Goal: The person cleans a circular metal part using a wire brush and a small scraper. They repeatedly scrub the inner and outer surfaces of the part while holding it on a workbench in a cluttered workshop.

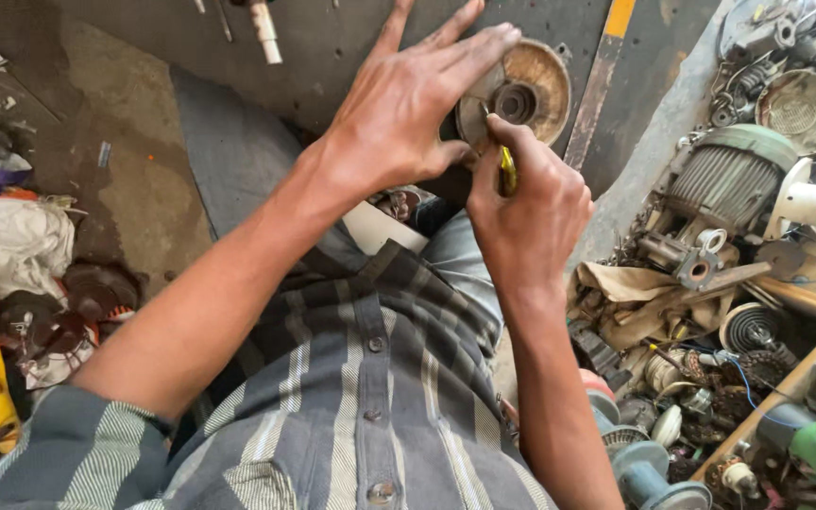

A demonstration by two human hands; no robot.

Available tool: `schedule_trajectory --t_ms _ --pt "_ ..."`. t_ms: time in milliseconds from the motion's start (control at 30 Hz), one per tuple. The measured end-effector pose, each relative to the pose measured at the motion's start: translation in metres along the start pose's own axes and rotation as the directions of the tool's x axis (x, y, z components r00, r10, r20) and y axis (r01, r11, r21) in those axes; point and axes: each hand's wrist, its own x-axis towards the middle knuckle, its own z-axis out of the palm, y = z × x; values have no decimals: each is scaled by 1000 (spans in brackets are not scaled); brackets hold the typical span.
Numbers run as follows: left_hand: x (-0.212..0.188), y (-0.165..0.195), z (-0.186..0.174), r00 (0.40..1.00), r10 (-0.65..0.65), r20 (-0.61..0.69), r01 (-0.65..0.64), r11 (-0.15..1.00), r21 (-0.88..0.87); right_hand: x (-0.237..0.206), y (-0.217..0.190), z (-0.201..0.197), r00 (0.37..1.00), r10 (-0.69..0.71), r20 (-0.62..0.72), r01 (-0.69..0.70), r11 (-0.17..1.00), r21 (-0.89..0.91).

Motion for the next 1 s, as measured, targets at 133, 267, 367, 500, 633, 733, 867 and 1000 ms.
schedule_trajectory --t_ms 133,267,367,500,633,733,867,1000 --pt "2 0 0 1000 7 -21 -7 999 40 0 1 2 997 -63 -42 64 998 26" --pt "0 -1 0 999 18 -27 -18 1000 18 -1 0 0 1000 -21 -13 21 1000 -12" --pt "1 -4 2 999 27 -37 -26 999 19 -3 1 -1 994 -96 -54 95 995 -20" --pt "0 -5 4 999 39 -31 -37 997 67 0 6 3 998 -55 -22 55 999 -3" --pt "0 -1 4 998 48 -36 -44 995 85 1 8 1 996 -68 -53 70 996 49" --pt "-3 8 7 997 -2 -75 7 998 62 -4 5 0 995 -6 -101 13 998 62" --pt "-10 23 19 976 -73 -206 93 992 85 -7 3 5 997 24 -71 -15 992 127" --pt "-11 28 27 967 -91 -237 117 989 95 -6 10 6 989 16 -146 -3 996 89"
